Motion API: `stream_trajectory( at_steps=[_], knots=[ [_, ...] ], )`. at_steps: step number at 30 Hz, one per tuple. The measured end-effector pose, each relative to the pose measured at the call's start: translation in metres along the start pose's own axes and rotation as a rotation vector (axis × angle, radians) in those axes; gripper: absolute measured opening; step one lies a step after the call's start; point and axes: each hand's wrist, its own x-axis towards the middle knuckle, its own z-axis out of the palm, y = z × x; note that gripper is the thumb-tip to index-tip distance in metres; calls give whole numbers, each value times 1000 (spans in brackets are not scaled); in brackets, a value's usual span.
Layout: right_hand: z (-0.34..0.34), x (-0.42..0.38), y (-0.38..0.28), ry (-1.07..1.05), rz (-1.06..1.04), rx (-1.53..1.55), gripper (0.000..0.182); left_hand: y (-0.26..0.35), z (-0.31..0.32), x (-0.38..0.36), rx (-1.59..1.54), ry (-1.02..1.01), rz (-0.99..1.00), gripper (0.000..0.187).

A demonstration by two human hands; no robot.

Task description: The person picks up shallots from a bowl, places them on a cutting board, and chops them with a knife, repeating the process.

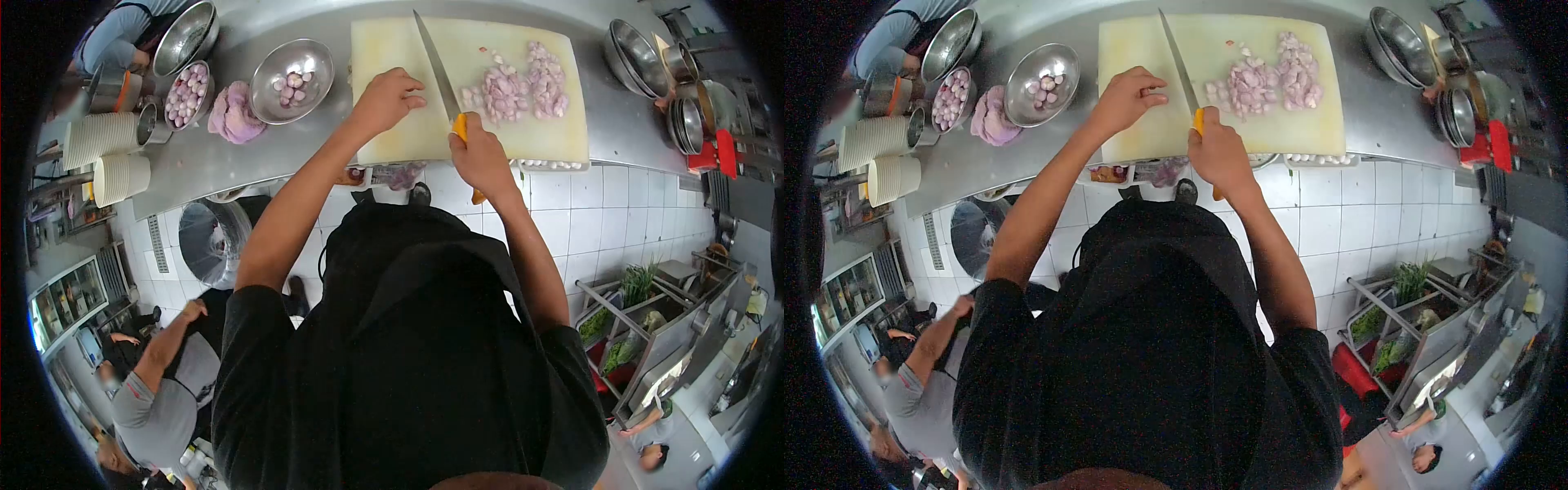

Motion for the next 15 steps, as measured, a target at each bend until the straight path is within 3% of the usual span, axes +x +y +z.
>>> stream_trajectory(
  at_steps=[6,9,15],
  knots=[
    [0,4,-15,-98,17,0,29,8,0,-26,-168,187,-11,17],
    [0,7,-21,-158,77,8,30,-8,18,-24,-65,270,178,14],
    [-1,9,-28,-190,102,9,30,-4,22,-23,-57,241,95,16]
  ],
)
